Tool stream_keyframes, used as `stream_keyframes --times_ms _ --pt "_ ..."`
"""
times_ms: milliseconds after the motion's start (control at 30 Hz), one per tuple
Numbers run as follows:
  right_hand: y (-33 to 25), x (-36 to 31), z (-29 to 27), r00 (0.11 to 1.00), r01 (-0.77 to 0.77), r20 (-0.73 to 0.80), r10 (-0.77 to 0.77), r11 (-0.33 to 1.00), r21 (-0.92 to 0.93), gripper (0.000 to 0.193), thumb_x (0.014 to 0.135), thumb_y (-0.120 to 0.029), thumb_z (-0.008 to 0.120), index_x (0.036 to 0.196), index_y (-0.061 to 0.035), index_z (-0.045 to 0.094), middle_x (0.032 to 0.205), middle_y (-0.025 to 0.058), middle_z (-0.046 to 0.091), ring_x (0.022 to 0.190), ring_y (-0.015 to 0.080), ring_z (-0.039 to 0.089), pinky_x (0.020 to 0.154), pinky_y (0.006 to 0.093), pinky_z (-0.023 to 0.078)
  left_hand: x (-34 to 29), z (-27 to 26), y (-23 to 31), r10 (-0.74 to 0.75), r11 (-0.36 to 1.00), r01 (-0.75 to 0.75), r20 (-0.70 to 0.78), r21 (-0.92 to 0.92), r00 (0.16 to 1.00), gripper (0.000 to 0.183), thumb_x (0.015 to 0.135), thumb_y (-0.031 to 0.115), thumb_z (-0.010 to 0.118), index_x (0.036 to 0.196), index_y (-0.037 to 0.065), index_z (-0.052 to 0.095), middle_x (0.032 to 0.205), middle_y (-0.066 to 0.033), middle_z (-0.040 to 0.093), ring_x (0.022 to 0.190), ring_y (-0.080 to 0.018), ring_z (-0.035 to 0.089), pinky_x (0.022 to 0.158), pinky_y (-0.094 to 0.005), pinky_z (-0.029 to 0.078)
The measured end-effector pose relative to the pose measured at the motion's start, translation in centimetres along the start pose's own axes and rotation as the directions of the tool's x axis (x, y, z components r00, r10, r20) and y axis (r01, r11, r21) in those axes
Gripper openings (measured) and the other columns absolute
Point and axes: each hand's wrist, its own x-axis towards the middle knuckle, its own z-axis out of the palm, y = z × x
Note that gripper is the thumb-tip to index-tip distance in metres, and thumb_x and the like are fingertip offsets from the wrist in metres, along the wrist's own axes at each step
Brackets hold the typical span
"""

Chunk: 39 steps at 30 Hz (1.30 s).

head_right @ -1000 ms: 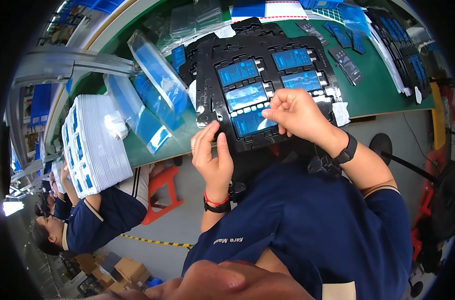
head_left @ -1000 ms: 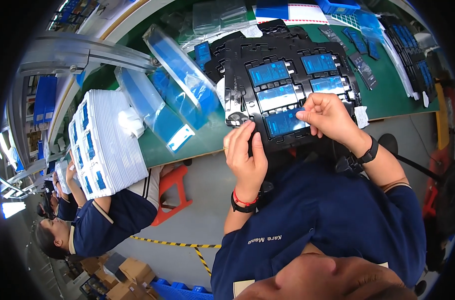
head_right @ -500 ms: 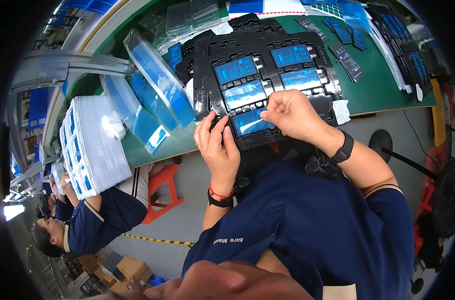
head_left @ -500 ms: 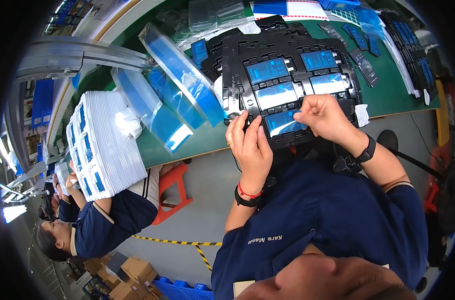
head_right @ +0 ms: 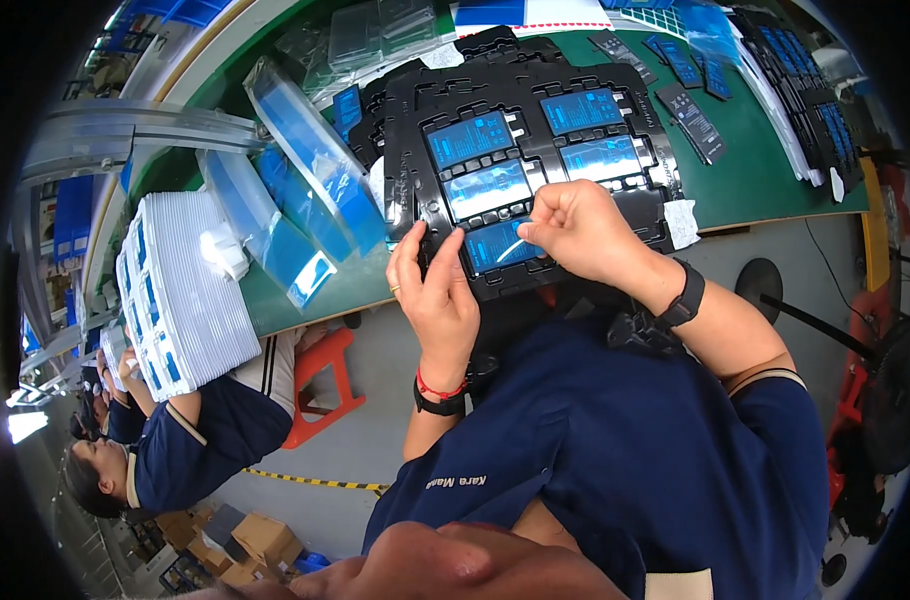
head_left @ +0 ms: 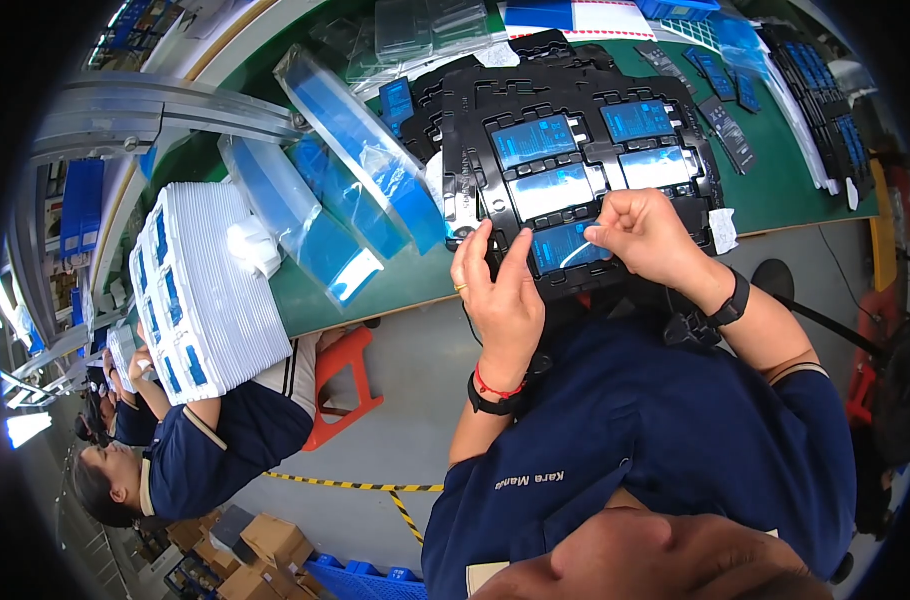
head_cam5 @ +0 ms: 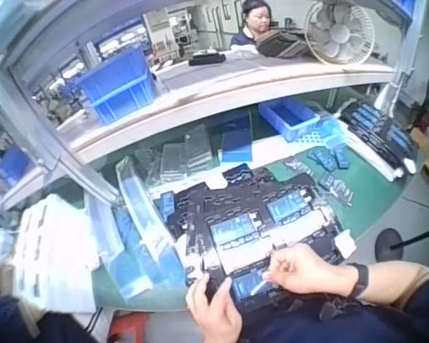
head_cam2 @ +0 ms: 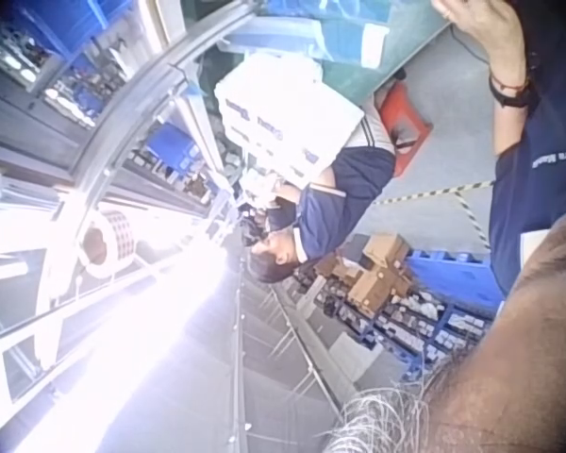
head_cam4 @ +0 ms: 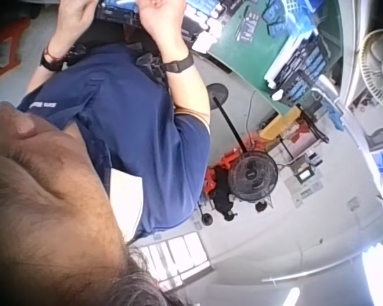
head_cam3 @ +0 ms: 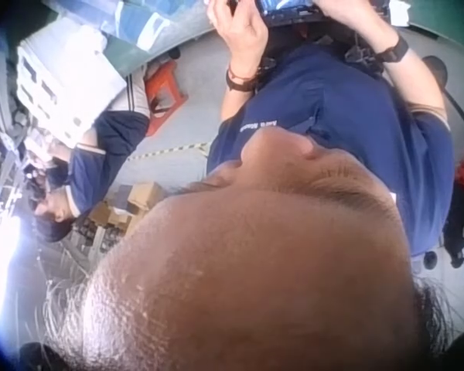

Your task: The recorder assembles electronic components into trays, applies protective films, and retrieves materials from storage shelves in a manufacturing facility.

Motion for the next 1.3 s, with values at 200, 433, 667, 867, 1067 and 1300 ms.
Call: stream_keyframes --times_ms 200,433,667,867,1067,1300 --pt "0.9 0.1 0.2 0.987 0.132 -0.06 -0.146 0.972 -0.194 0.024 0.08 -0.004 0.064 0.061 -0.0046 0.048 0.051 -0.0025 0.051 0.047 -0.0007 0.042 0.041 0.0201 0.029 0.1 0.3 -0.1 0.088 0.994 -0.09 0.034 0.055 0.996 0.031 0.073 -0.006 0.058 0.092 0.015 0.07 0.121 -0.0176 0.048 0.114 -0.0376 0.041 0.096 -0.0434 0.032" --pt "1.0 0.3 1.1 0.899 0.355 -0.057 -0.434 0.799 -0.486 0.021 0.072 -0.005 0.068 0.065 -0.0025 0.05 0.053 0.0094 0.054 0.042 0.017 0.051 0.042 0.0291 0.039 0.5 -0.2 -0.1 0.097 0.988 -0.101 0.041 0.115 0.994 0.032 0.071 -0.007 0.058 0.092 0.014 0.07 0.119 -0.0178 0.049 0.113 -0.0379 0.042 0.096 -0.0436 0.033" --pt "-3.9 -1.2 0.7 0.767 0.383 -0.004 -0.642 0.462 -0.8 0.03 0.07 -0.019 0.071 0.086 -0.0037 0.051 0.072 0.013 0.06 0.063 0.0305 0.06 0.052 0.037 0.047 0.3 -3.2 -1.9 -0.001 0.996 0.023 -0.249 0.085 0.969 0.026 0.076 -0.001 0.057 0.101 0.002 0.064 0.114 -0.0176 0.053 0.108 -0.0333 0.047 0.092 -0.0401 0.037" --pt "-7.6 1.2 2.1 0.71 0.605 0.262 -0.654 0.376 -0.702 0.021 0.072 -0.018 0.067 0.078 -0.0027 0.054 0.071 0.0148 0.059 0.065 0.034 0.059 0.055 0.0418 0.046 1.2 -6.8 -9.4 -0.15 0.956 0.159 -0.057 0.247 0.987 0.069 0.068 0.012 0.066 0.13 0.001 0.037 0.134 -0.0244 0.035 0.125 -0.0431 0.029 0.101 -0.0486 0.025" --pt "-8.5 2.5 5.3 0.717 0.634 0.352 -0.601 0.353 -0.689 0.017 0.071 -0.015 0.068 0.078 -0.0036 0.057 0.065 0.0123 0.059 0.062 0.03 0.06 0.052 0.0383 0.045 2.4 -4.2 -10.2 -0.269 0.929 0.247 0.045 0.276 0.962 0.077 0.074 0.019 0.064 0.137 0.0 0.024 0.138 -0.024 0.031 0.13 -0.0391 0.024 0.104 -0.0547 0.014" --pt "-7.9 3.4 6.1 0.722 0.66 0.368 -0.586 0.422 -0.622 0.017 0.072 -0.014 0.068 0.075 -0.0014 0.058 0.064 0.0129 0.059 0.059 0.0277 0.06 0.052 0.0363 0.046 2.2 -3.6 -12.2 -0.133 0.899 0.217 -0.234 0.38 0.963 0.031 0.078 0.003 0.054 0.109 -0.001 0.058 0.102 -0.0217 0.061 0.104 -0.0334 0.055 0.094 -0.0468 0.035"
